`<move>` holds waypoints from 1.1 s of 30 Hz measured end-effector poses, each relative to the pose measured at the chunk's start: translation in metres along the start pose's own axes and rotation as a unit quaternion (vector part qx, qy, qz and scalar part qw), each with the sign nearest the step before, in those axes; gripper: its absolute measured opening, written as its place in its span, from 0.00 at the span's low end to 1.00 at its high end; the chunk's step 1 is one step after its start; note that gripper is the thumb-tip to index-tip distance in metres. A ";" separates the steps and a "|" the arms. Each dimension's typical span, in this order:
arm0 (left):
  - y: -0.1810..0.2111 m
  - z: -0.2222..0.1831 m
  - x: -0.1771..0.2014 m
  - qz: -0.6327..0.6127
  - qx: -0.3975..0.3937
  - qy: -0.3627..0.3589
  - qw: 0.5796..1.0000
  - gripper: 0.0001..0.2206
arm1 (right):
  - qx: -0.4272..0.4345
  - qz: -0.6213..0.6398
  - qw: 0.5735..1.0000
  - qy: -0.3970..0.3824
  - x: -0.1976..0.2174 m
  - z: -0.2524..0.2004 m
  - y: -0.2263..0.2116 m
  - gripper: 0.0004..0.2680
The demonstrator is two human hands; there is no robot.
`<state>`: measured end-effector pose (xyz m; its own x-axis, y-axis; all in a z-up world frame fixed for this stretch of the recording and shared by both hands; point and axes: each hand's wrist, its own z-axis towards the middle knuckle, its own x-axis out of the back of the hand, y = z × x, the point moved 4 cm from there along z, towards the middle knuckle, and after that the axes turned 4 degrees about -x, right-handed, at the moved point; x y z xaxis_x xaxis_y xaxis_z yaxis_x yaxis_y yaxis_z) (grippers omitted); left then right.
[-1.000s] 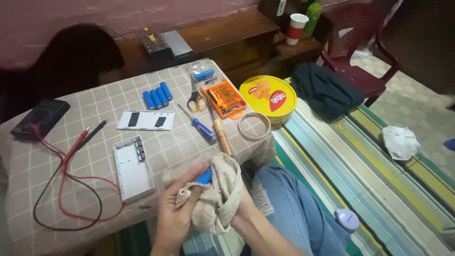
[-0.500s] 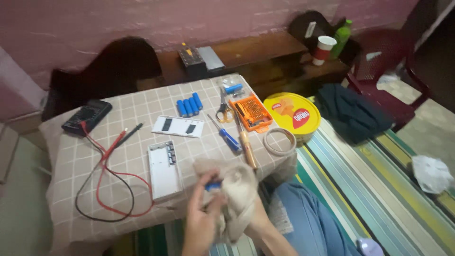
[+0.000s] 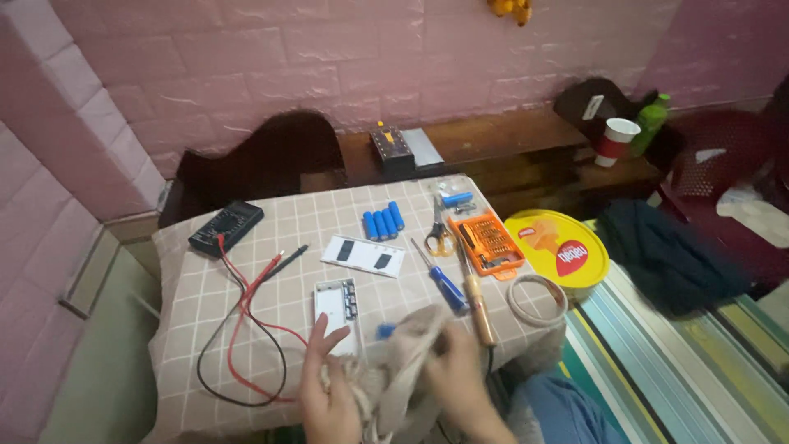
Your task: Cleaning and inserting batteries into a battery holder on a repair bench
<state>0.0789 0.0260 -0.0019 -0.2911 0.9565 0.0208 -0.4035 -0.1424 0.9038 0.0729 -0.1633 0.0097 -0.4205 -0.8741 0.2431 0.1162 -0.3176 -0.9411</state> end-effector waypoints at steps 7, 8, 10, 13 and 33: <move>-0.044 0.009 0.004 -0.138 0.249 0.000 0.959 0.17 | -0.089 -0.142 0.977 0.131 0.015 0.049 0.048 0.06; -0.034 0.007 -0.002 -0.119 0.301 -0.025 0.946 0.16 | -0.072 -0.147 0.979 0.124 0.012 0.052 0.038 0.04; -0.037 -0.001 -0.006 -0.097 0.353 -0.047 0.929 0.16 | -0.057 -0.151 0.980 0.112 0.002 0.057 0.034 0.05; -0.059 -0.005 -0.013 -0.089 0.279 -0.088 0.952 0.14 | 0.008 -0.225 0.971 0.079 -0.008 0.066 0.033 0.07; -0.086 -0.051 -0.011 -0.054 0.482 -0.071 0.871 0.26 | -0.015 0.092 0.954 -0.284 0.009 0.079 -0.052 0.07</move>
<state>0.0727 0.0143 -0.1018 -0.1583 0.9827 -0.0965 0.5148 0.1655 0.8412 0.1344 -0.1833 0.0793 0.1604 -0.9751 0.1529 0.1117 -0.1360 -0.9844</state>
